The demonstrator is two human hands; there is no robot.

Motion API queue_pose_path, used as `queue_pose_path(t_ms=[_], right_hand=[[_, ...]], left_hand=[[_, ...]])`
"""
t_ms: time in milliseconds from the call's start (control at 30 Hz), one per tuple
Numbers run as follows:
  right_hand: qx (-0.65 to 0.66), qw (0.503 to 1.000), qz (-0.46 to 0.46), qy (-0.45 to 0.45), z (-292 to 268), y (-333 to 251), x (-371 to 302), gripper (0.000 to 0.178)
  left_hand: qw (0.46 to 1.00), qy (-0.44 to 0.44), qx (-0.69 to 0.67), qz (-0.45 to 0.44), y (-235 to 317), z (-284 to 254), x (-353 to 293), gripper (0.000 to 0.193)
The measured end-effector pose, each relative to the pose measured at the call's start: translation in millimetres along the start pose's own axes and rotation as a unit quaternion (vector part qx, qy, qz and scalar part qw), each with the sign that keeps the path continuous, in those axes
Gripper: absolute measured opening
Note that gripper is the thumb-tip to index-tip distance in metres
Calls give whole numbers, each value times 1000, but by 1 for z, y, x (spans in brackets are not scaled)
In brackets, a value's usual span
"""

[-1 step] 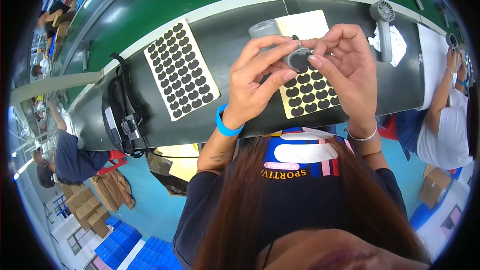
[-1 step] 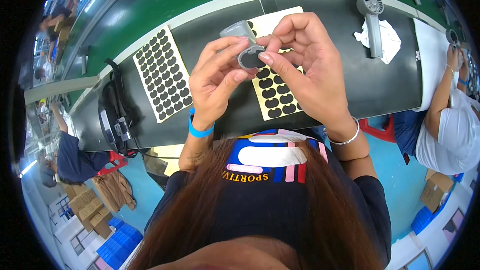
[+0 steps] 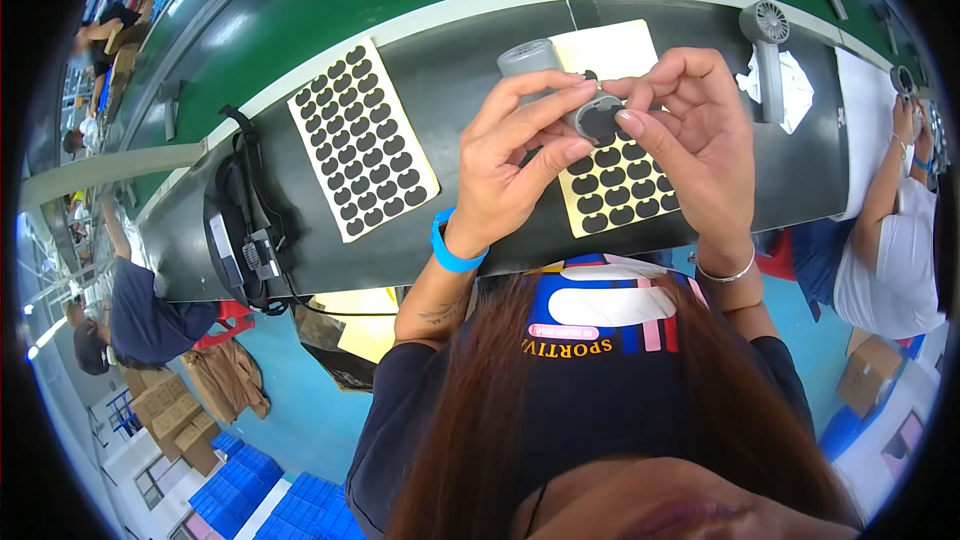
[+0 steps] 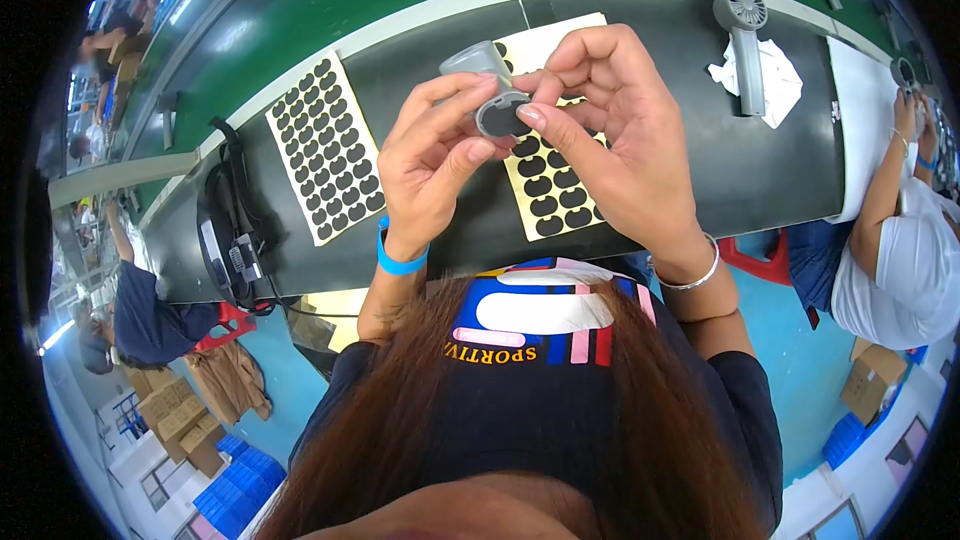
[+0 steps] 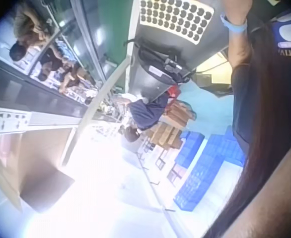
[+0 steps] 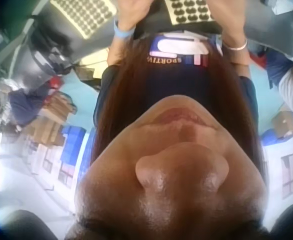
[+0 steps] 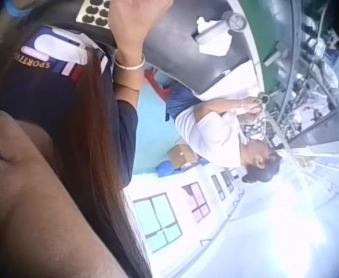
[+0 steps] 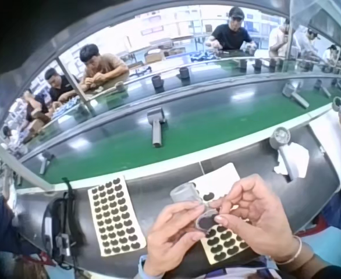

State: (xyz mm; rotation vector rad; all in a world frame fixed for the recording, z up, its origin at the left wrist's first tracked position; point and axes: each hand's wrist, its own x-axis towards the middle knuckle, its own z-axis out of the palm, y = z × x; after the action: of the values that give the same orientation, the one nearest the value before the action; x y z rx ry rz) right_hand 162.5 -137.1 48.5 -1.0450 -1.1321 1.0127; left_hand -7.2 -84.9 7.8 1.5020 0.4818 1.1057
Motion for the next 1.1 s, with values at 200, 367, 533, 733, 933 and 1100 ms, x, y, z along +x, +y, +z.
queue_pose_path(t_ms=[200, 367, 533, 733, 933, 1100], right_hand=[[-1, 1000, 7, -1, 0, -1, -1, 27], [-8, 1000, 13, 0, -1, -2, -1, 26], [-9, 1000, 12, 3, 0, -2, -1, 26], [-12, 1000, 28, -3, -1, -5, -1, 30], [-16, 999, 32, 4, 1, -6, -1, 30], [-16, 999, 33, 6, 1, -7, -1, 30]], left_hand=[[999, -23, 39, 11, -3, -3, -1, 33], [1000, 3, 23, -2, 0, 1, 1, 32], [1000, 2, 23, -6, 1, 1, 2, 31], [1000, -1, 23, -9, 0, 0, 2, 30], [1000, -1, 15, -10, 1, 1, 2, 30], [1000, -1, 3, -12, 2, 1, 2, 30]])
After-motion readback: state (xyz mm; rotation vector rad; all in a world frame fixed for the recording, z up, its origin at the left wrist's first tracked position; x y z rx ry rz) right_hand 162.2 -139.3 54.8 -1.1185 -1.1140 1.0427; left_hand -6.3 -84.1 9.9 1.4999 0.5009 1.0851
